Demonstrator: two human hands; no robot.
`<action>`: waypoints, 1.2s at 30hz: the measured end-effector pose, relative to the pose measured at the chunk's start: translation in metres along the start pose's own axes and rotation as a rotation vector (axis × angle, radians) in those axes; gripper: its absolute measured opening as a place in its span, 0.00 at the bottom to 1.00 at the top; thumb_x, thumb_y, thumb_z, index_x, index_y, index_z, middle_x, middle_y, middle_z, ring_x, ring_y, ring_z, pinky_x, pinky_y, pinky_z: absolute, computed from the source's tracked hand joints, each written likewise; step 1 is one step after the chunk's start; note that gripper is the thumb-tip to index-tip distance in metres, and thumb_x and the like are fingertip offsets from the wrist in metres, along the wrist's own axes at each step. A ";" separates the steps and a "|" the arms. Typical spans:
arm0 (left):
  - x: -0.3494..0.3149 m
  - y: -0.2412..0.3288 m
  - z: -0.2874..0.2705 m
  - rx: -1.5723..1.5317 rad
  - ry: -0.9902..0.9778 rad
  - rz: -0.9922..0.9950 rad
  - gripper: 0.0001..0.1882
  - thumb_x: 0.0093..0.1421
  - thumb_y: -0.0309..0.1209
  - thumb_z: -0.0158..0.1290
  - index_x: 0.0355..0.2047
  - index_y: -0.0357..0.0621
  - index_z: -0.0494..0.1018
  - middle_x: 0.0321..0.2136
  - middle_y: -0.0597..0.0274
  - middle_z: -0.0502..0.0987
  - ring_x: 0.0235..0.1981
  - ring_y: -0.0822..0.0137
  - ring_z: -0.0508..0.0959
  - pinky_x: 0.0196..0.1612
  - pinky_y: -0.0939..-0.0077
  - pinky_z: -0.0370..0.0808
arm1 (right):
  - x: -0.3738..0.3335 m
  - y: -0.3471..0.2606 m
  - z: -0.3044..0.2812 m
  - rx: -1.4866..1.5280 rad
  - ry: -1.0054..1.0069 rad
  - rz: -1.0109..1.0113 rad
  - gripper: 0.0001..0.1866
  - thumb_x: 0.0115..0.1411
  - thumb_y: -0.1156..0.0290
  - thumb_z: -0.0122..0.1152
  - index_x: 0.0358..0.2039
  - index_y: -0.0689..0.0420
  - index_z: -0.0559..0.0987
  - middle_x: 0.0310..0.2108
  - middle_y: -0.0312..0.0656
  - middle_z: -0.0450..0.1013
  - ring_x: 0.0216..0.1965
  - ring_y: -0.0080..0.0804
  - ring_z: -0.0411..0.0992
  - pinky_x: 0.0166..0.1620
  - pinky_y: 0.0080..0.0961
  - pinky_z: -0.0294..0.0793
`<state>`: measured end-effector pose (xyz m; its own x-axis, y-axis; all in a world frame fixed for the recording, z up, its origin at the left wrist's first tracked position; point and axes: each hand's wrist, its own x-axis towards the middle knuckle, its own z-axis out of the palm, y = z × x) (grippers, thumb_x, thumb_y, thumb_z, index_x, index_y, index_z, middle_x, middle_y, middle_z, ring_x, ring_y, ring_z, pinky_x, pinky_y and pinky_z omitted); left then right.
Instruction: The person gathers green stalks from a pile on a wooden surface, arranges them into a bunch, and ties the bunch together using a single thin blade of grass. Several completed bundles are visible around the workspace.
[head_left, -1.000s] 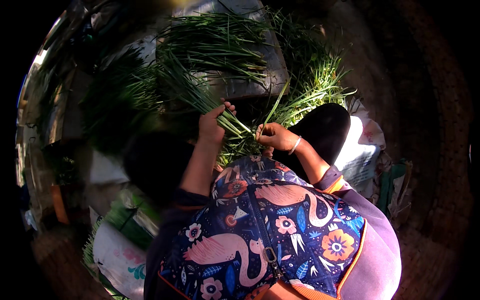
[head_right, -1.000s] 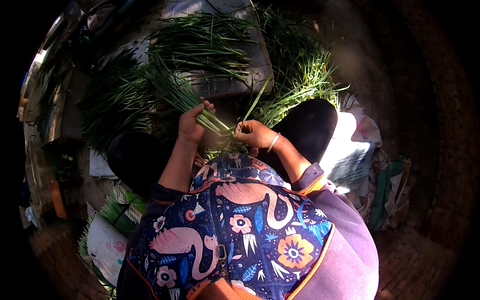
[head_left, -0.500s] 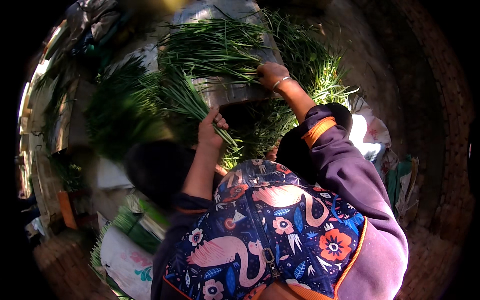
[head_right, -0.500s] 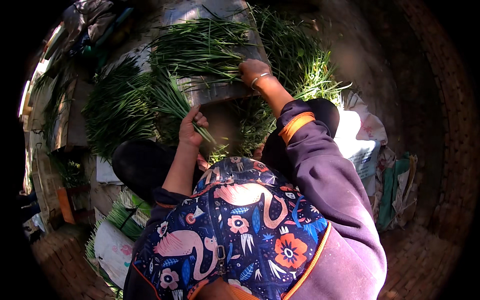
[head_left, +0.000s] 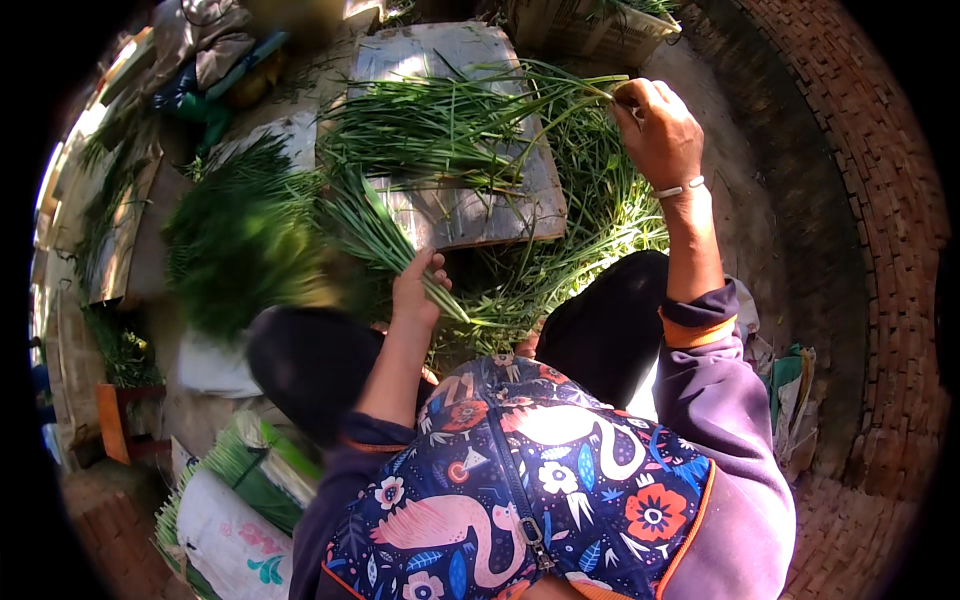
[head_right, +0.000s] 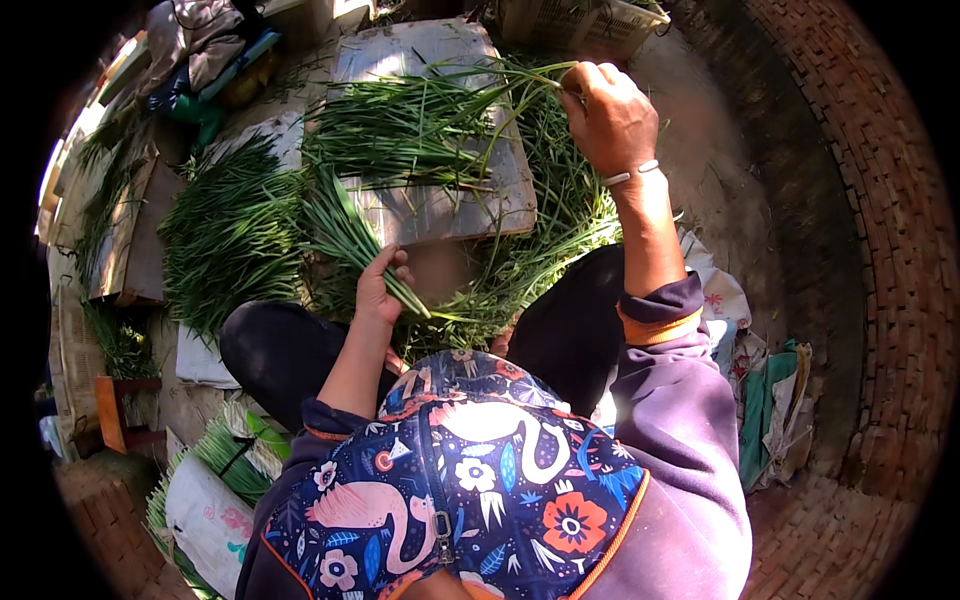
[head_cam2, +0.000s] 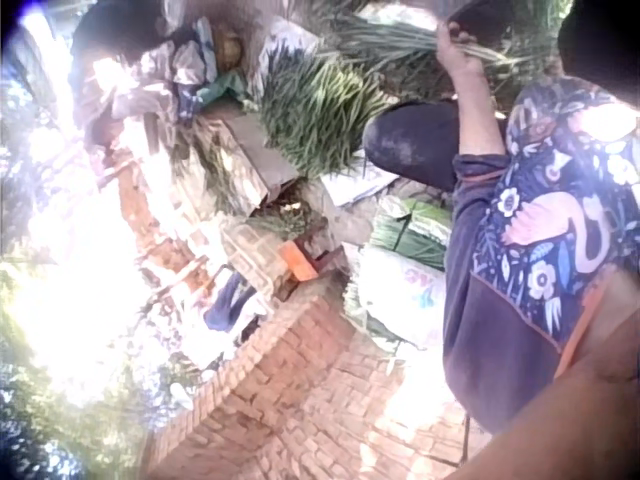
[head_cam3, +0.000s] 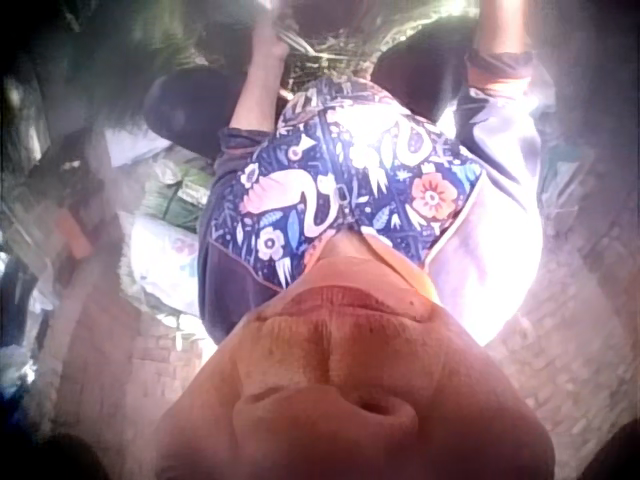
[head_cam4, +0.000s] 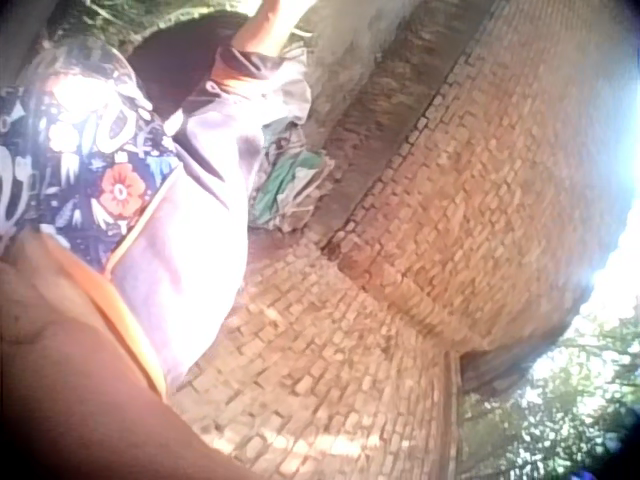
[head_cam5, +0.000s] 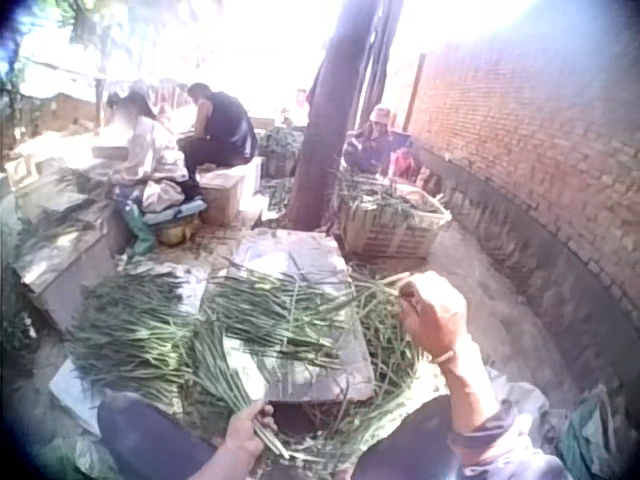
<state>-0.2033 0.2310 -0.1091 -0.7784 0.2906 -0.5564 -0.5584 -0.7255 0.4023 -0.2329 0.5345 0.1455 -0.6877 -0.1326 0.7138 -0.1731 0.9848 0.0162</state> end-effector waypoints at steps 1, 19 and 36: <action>0.000 -0.001 0.001 -0.002 0.015 0.008 0.07 0.57 0.31 0.58 0.34 0.50 0.72 0.26 0.68 0.77 0.20 0.74 0.70 0.25 0.75 0.69 | 0.000 -0.002 0.000 0.072 0.055 0.027 0.08 0.49 0.70 0.67 0.29 0.49 0.76 0.27 0.35 0.73 0.31 0.33 0.74 0.33 0.27 0.73; -0.006 0.010 0.033 0.035 -0.189 0.060 0.14 0.55 0.27 0.60 0.41 0.40 0.72 0.37 0.56 0.79 0.34 0.66 0.80 0.33 0.77 0.77 | -0.151 -0.130 0.082 1.011 -0.282 0.543 0.11 0.53 0.78 0.64 0.38 0.62 0.76 0.30 0.33 0.71 0.29 0.17 0.68 0.34 0.16 0.71; 0.022 -0.017 -0.004 0.210 -0.053 0.101 0.10 0.55 0.22 0.57 0.39 0.42 0.75 0.35 0.61 0.79 0.35 0.65 0.79 0.36 0.68 0.77 | -0.204 -0.135 0.113 1.436 -1.009 1.178 0.15 0.64 0.56 0.55 0.33 0.56 0.78 0.26 0.27 0.73 0.23 0.12 0.66 0.26 0.12 0.61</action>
<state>-0.2095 0.2467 -0.1309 -0.8442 0.2597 -0.4688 -0.5200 -0.6087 0.5992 -0.1484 0.4160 -0.0813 -0.8167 -0.1491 -0.5575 0.5702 -0.0603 -0.8193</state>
